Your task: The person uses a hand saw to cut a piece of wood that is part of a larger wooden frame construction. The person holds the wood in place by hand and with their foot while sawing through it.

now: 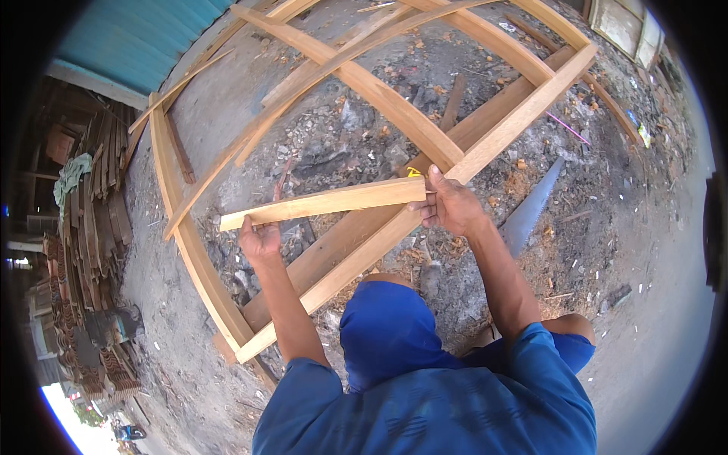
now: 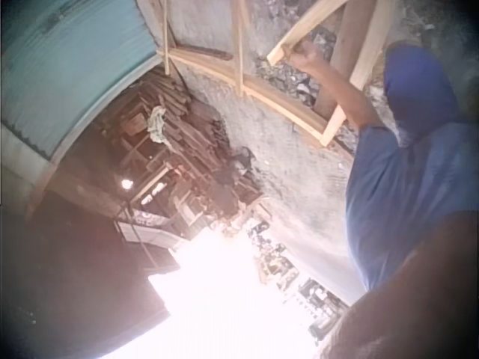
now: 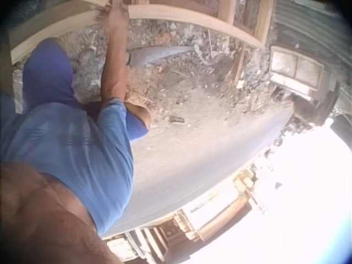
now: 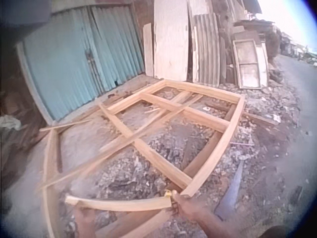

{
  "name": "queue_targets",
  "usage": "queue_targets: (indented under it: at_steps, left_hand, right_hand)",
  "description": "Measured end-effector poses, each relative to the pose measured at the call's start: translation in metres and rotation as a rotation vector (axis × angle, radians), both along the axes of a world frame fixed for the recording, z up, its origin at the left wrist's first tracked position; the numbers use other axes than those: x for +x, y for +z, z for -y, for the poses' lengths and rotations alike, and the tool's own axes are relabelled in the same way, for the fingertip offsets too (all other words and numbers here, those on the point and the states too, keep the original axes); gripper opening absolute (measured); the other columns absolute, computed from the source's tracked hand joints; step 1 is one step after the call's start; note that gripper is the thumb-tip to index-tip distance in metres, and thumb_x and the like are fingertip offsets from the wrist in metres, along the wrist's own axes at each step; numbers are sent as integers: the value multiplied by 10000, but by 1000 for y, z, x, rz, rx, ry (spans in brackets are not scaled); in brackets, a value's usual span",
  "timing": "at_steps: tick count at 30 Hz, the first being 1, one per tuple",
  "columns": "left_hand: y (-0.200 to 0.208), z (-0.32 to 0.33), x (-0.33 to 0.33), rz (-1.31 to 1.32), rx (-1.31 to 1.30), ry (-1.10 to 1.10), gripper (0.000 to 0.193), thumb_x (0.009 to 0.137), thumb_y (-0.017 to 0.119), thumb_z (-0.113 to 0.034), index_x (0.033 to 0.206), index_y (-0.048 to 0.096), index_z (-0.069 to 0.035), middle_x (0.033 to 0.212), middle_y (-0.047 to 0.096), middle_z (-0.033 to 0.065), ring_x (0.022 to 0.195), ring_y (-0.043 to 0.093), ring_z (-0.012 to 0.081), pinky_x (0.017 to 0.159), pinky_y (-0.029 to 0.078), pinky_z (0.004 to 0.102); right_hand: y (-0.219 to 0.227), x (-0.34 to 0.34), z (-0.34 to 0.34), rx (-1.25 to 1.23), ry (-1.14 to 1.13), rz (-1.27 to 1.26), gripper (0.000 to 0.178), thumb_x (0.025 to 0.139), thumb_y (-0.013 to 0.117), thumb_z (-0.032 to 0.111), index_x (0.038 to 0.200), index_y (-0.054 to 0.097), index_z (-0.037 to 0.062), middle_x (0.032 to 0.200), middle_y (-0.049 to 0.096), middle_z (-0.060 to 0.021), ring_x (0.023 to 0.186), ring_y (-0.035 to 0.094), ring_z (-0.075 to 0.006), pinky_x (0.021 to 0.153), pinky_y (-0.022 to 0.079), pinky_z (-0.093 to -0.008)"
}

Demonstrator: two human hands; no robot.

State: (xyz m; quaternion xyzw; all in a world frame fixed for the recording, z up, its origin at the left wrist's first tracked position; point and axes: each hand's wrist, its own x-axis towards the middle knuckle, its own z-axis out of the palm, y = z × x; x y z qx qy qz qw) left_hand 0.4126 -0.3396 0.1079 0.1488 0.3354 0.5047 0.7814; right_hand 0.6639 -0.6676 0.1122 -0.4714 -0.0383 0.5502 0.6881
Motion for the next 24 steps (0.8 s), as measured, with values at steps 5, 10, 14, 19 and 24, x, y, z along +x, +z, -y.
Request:
queue_targets:
  at_steps: [5,10,14,19,24]
  left_hand:
    - [-17,-26,-42,156,-88,114,237,1036,497,-220,1166,518,-22,976,614,166,863,611,361,897,525,579]
    - [-61,-82,-191,-478,170,239,226,1050,579,-252,1133,567,-43,982,631,148,860,635,291,778,564,478]
    - [-55,-114,-285,-998,28,-87,234,1033,632,-285,1125,618,-71,1049,658,120,946,674,231,714,576,402]
    - [-34,-106,-276,-2452,275,-95,766,930,560,-655,1320,598,4,1308,621,284,1292,540,439,1100,405,547]
    - [-77,-158,-372,-2159,423,-70,750,956,496,-678,1477,514,-138,1459,519,262,1423,394,463,1158,332,561]
  right_hand:
    - [-19,-25,-25,34,307,507,499,927,757,271,1307,641,-31,926,731,-120,803,689,-155,751,552,-289]
    - [-4,-131,-95,85,787,1136,696,832,794,319,1428,575,35,1106,720,-164,1041,673,-319,958,500,-433]
    - [-40,-195,-123,139,910,1359,752,832,776,416,1453,547,60,1241,672,-211,1244,557,-391,1106,388,-499]
    - [-74,-227,-144,91,933,1557,679,844,756,428,1401,584,79,1239,656,-181,1267,510,-381,1138,359,-526]
    - [-61,-255,-139,205,819,1516,537,875,732,371,1336,635,113,1290,635,-122,1263,512,-362,1129,371,-529]
